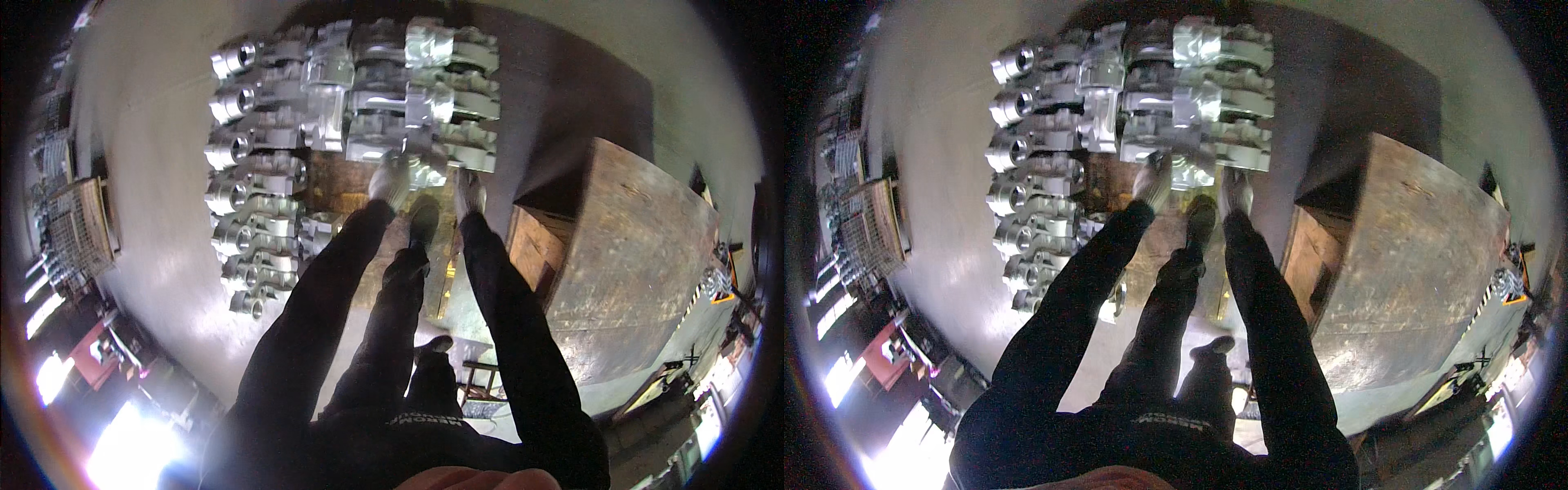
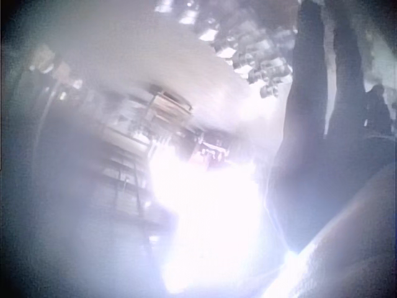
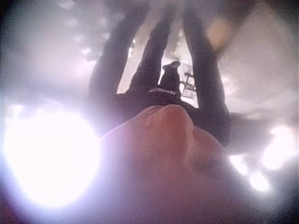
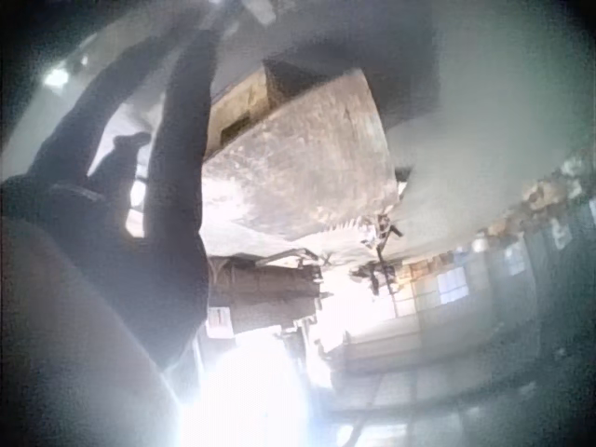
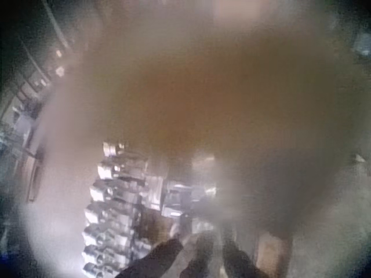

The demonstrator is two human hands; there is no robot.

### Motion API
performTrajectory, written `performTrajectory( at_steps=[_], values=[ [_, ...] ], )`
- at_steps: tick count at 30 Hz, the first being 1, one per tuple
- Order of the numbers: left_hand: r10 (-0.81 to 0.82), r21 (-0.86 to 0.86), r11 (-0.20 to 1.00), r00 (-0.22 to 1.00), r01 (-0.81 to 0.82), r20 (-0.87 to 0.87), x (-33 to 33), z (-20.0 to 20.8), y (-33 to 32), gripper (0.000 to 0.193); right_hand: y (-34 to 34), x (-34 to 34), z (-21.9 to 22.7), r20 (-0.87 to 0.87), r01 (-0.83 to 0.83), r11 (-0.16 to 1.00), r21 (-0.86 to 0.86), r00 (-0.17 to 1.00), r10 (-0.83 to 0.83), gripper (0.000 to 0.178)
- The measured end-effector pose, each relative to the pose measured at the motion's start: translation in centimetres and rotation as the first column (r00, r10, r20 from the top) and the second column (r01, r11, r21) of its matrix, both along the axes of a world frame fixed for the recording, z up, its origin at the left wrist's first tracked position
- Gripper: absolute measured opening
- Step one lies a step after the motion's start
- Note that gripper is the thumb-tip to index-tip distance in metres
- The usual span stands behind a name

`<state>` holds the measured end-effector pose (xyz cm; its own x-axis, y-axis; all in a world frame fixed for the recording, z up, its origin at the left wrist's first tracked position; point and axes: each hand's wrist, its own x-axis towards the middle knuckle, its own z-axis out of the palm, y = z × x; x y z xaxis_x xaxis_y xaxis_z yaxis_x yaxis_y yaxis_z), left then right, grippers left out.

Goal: The person smooths and cleans metal castings using a sanding block and a pneumatic air gun. They handle each casting one at a time, sanding edges and blowing away debris before placing the finished pieces on a wooden pallet.

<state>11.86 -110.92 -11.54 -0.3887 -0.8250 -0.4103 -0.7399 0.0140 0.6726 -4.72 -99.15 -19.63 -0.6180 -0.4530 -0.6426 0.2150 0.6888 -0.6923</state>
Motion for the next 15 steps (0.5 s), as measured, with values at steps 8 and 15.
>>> performTrajectory(
  at_steps=[8, 15],
  values=[
    [0.647, 0.694, 0.68, 0.64, -0.238, -0.415, 18.2, 8.1, 20.6, 0.036, 40.6, 6.6, 17.9, 0.306, 0.296, 0.926, -0.234, 0.926, -0.218, 0.019],
    [-0.598, 0.076, 0.721, 0.563, 0.689, 0.571, 40.8, 12.0, 40.2, 0.036, 88.0, 20.6, 26.7, 0.427, 0.863, 0.503, -0.054, 0.475, -0.77, 0.022]
  ],
)
